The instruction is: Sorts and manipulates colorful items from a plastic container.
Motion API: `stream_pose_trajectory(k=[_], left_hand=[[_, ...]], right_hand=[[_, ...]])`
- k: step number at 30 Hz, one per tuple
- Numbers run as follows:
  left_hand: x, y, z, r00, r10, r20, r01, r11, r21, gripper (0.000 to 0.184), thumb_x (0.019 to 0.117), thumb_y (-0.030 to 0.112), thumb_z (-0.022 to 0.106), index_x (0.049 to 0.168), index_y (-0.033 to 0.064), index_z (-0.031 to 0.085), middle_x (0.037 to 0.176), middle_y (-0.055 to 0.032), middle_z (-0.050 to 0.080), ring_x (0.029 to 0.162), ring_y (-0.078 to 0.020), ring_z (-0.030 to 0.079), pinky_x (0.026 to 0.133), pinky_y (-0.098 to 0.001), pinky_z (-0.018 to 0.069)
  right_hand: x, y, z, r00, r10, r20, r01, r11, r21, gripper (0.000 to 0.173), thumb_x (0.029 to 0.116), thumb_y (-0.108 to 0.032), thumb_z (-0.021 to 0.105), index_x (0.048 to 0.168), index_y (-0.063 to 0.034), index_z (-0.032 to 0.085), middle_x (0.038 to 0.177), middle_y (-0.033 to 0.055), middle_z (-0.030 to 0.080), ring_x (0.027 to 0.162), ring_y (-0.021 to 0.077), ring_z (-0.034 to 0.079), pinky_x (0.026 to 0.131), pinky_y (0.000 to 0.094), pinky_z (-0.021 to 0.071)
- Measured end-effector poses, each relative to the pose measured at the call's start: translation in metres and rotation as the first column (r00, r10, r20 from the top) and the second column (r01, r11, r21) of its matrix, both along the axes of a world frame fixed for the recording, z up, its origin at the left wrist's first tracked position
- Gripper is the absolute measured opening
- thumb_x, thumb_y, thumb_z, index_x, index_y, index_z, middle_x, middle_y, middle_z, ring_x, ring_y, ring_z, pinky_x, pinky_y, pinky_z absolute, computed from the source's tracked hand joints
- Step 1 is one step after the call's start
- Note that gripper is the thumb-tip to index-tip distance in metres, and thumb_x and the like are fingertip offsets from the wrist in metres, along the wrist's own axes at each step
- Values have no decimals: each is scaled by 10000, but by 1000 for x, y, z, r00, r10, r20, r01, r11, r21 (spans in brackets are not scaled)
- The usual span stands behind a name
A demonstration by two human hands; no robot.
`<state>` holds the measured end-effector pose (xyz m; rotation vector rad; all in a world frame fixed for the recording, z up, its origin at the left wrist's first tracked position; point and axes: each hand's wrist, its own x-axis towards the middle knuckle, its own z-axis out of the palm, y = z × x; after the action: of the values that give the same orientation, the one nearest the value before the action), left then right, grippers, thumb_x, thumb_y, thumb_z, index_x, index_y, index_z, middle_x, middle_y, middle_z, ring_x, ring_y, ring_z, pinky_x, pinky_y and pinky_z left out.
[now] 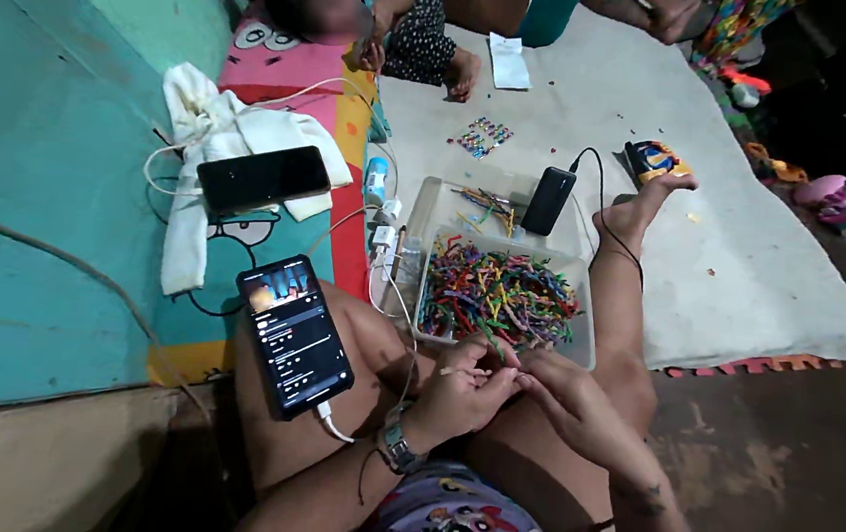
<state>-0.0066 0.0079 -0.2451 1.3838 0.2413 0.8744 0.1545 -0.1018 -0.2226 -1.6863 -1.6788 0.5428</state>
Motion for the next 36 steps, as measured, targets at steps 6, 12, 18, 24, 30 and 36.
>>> stream_pose_trajectory(k=[6,12,18,24,30,36], left_hand=[[1,-3,-2,1000,-21,20,22,1000,-21,131,911,-53,622,1042,-44,618,994,-13,656,893,19,614,819,-165,535],[0,-1,-2,1000,-22,8,22,998,-53,94,940,-14,612,1033,-25,623,1009,6,653,908,26,609,827,-168,531],[2,1,0,995,76,64,-75,997,-8,83,979,20,603,1050,-12,630,1046,9,649,975,23,603,877,-180,527],[2,1,4,991,108,73,-95,982,-162,125,972,-19,576,1094,11,571,1012,54,627,866,33,601,778,-172,537],[2,2,3,996,91,-4,-90,981,-173,255,925,-51,577,1176,-86,556,1036,24,621,893,43,570,793,-143,501],[5,1,6,999,33,22,-26,968,-250,139,964,-15,574,1099,8,601,980,71,639,825,38,597,740,-164,525]], right_hand=[[-2,0,-4,983,-184,-19,185,979,89,199,918,-363,676,901,-213,807,867,-91,726,869,30,657,864,340,509],[-8,7,-7,973,-230,-2,228,964,139,254,920,-419,682,866,-183,761,831,-59,667,809,37,616,843,324,496],[4,3,1,988,-53,142,45,997,62,273,1008,-217,493,1027,-152,757,1039,12,711,977,157,667,851,470,507],[-1,7,-10,994,-111,-5,111,987,117,234,973,-374,620,916,-214,781,967,-78,730,955,39,647,929,342,484],[-1,10,-14,976,-133,-170,149,985,82,156,893,-352,736,860,-202,766,869,-91,680,885,-30,619,817,158,513],[6,9,-10,967,-70,-244,81,996,34,162,919,-328,716,882,-172,737,903,-83,674,904,-48,623,807,121,527]])
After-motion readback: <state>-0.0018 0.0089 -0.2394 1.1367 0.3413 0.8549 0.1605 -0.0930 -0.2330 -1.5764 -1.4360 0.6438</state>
